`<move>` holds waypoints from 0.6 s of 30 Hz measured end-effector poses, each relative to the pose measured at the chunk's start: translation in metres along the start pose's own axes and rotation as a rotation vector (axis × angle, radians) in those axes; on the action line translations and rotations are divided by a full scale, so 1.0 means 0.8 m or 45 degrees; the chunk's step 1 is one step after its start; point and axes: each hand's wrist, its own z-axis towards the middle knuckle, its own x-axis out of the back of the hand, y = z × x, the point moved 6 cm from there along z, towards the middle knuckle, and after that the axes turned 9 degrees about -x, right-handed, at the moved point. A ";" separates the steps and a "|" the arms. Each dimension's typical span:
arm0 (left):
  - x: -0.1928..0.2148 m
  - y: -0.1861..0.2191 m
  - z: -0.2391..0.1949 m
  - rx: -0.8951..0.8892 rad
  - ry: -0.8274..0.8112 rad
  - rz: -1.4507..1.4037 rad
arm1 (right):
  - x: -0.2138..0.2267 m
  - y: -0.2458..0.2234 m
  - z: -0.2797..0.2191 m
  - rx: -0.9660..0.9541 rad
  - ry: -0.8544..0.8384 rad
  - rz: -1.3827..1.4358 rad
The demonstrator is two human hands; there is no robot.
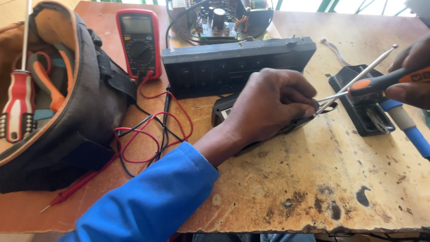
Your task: The person uses a screwdriver to remove screws from a small black electronic device on a workbench, then detaches a metal antenna and sets it aside. The person continues to unscrew and separate the device casing, revealing internal components including a speaker and circuit board.
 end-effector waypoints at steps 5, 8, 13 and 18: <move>0.010 0.012 -0.002 0.051 0.126 0.086 | 0.020 0.097 0.006 -0.597 -0.065 0.251; 0.007 0.020 -0.007 -0.031 0.094 0.099 | -0.042 -0.092 0.024 -0.544 0.125 0.525; 0.003 0.025 -0.012 -0.143 0.060 0.126 | -0.085 -0.293 -0.015 -1.224 0.172 0.545; 0.002 0.022 -0.019 -0.136 0.038 0.261 | -0.107 -0.243 -0.007 -0.943 -0.028 0.595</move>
